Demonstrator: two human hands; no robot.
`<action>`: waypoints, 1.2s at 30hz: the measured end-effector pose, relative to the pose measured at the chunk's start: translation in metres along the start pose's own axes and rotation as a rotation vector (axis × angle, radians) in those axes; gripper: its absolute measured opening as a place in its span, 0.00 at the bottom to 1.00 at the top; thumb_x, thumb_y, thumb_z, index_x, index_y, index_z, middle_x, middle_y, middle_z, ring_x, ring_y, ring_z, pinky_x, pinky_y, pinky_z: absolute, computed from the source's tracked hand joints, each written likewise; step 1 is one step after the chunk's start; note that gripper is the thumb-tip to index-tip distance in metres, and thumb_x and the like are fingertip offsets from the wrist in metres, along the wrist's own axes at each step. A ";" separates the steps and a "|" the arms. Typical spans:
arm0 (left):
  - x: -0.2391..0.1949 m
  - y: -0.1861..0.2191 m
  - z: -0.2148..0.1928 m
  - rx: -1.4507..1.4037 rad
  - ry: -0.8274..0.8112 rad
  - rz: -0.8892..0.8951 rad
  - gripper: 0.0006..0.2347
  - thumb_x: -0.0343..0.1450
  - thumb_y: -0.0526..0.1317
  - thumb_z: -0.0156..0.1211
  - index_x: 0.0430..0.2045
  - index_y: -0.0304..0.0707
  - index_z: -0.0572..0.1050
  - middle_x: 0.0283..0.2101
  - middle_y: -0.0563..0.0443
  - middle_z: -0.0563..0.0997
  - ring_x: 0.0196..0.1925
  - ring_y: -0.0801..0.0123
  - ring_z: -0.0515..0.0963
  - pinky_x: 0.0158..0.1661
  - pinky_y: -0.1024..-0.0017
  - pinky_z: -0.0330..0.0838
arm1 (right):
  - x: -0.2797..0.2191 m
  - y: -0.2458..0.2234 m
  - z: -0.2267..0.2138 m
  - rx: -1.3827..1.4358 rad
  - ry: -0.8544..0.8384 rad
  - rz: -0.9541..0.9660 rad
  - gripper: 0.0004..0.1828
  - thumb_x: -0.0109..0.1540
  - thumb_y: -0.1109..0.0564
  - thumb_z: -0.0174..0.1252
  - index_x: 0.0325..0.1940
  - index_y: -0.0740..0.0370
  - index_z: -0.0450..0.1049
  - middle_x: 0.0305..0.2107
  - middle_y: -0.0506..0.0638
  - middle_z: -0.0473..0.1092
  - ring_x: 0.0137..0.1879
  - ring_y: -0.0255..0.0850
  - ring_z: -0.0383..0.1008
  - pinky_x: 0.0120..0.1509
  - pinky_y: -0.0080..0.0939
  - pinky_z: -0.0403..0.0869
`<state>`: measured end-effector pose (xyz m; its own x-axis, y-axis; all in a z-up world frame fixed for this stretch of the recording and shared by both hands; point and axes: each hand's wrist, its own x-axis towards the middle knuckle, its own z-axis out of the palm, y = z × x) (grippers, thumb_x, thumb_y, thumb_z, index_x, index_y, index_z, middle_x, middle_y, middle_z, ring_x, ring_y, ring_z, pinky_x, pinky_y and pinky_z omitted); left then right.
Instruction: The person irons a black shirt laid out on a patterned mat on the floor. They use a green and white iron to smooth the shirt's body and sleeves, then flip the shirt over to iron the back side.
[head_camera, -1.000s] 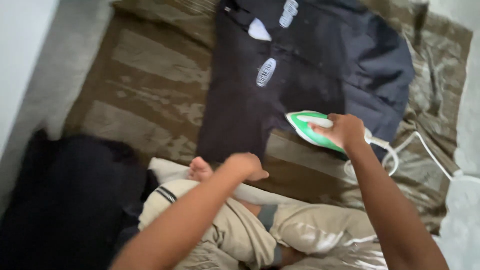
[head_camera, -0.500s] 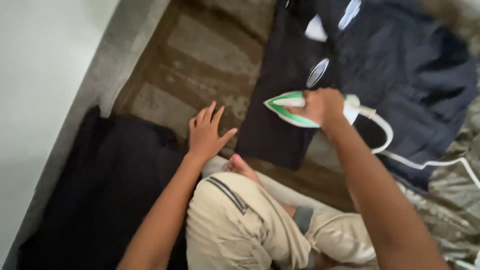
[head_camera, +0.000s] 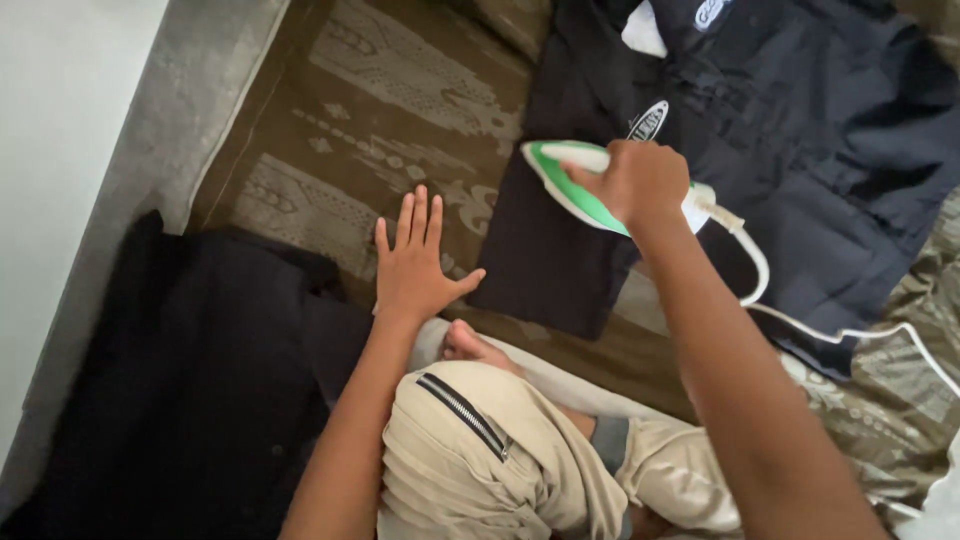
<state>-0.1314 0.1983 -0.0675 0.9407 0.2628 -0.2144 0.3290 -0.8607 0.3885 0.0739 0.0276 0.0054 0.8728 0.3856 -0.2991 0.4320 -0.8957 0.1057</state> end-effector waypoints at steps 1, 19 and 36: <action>0.002 0.001 0.000 -0.002 0.006 -0.002 0.44 0.59 0.65 0.51 0.64 0.41 0.42 0.69 0.47 0.38 0.70 0.61 0.38 0.62 0.46 0.33 | 0.010 0.002 0.001 -0.003 0.005 -0.004 0.39 0.54 0.22 0.42 0.36 0.60 0.76 0.30 0.63 0.73 0.39 0.62 0.73 0.41 0.53 0.71; -0.001 -0.001 0.006 -0.016 0.066 0.047 0.45 0.56 0.65 0.53 0.64 0.41 0.44 0.69 0.48 0.41 0.70 0.61 0.40 0.62 0.46 0.38 | -0.010 -0.014 -0.010 -0.030 -0.092 -0.029 0.43 0.53 0.21 0.41 0.39 0.62 0.76 0.32 0.66 0.72 0.43 0.62 0.73 0.44 0.56 0.71; -0.005 -0.002 0.006 0.018 -0.018 0.030 0.29 0.72 0.53 0.38 0.65 0.42 0.40 0.69 0.47 0.36 0.71 0.61 0.35 0.63 0.46 0.32 | -0.114 -0.024 0.040 -0.097 -0.100 -0.260 0.34 0.52 0.25 0.45 0.35 0.56 0.78 0.26 0.57 0.73 0.35 0.53 0.76 0.38 0.47 0.74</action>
<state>-0.1375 0.1959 -0.0730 0.9485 0.2288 -0.2190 0.2988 -0.8758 0.3790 -0.0453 -0.0035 -0.0008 0.7056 0.5714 -0.4192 0.6619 -0.7427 0.1018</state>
